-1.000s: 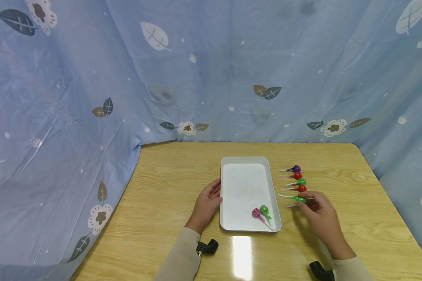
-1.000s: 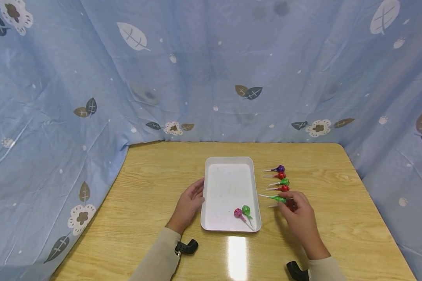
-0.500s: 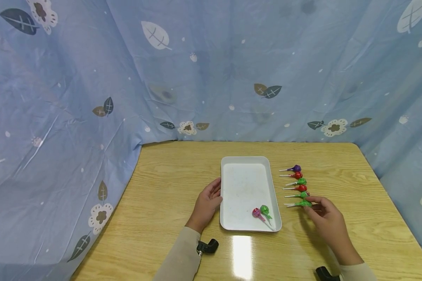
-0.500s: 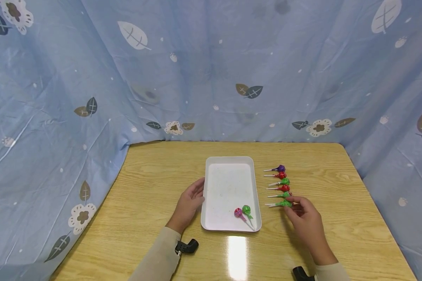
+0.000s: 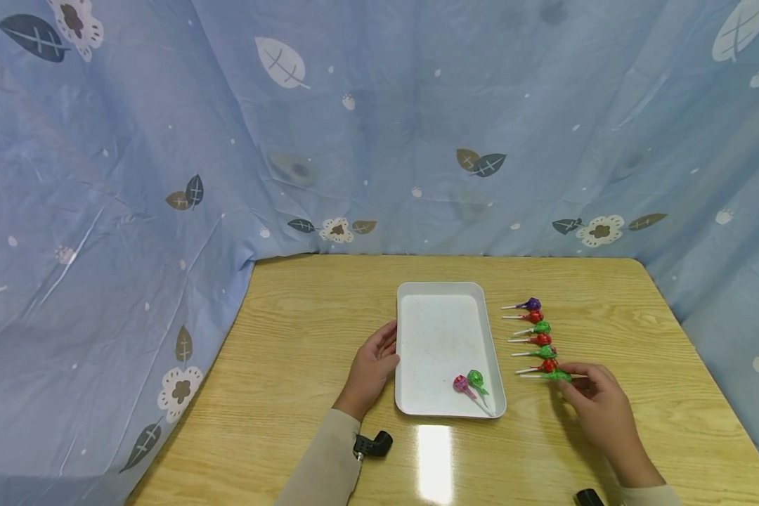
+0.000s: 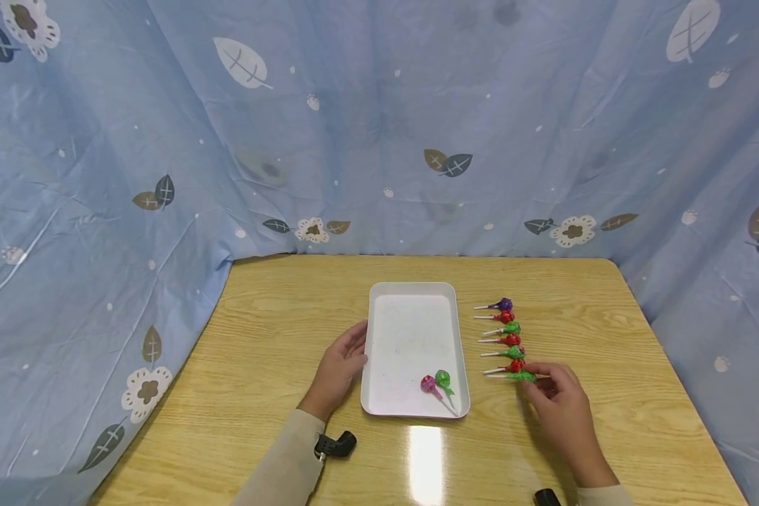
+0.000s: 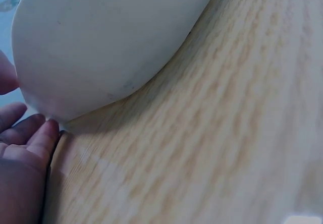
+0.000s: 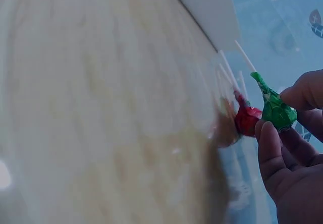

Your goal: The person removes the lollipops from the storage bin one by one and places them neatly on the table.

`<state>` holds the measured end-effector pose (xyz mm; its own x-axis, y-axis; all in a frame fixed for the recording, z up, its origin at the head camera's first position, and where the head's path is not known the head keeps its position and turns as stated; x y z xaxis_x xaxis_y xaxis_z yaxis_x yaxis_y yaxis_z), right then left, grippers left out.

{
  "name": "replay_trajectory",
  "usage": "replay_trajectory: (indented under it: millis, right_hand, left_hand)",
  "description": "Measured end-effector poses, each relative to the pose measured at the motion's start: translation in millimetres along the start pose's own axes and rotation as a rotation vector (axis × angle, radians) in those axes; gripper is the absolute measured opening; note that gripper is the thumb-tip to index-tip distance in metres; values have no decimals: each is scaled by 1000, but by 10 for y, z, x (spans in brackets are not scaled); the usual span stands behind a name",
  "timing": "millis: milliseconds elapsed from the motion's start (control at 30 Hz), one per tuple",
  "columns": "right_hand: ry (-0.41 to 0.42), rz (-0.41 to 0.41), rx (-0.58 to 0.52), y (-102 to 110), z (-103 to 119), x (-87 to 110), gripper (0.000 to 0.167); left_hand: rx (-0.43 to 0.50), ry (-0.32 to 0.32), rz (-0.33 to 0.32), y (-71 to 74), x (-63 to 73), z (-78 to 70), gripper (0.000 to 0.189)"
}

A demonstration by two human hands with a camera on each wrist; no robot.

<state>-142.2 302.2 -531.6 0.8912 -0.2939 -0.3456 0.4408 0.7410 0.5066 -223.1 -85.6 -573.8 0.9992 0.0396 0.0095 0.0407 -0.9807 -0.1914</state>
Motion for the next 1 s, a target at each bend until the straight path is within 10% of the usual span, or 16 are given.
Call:
replay_trajectory:
  millis: [1000]
  right_hand:
    - [-39,60,114,-66,-143,-14,27]
  left_hand:
    - [16,12,-8,1,6,-4,71]
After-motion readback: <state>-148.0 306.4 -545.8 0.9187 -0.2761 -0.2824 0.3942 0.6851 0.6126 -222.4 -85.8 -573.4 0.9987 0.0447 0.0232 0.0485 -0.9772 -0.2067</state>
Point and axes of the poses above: each hand's wrist, its own x-axis away from the middle knuckle, its own y-axis out of the back of the hand, z = x × y, the point moved 7 cm from there along -x, towards the middle knuckle, and after that the axes turned 14 degrees about -z, right-handed, at the moved point
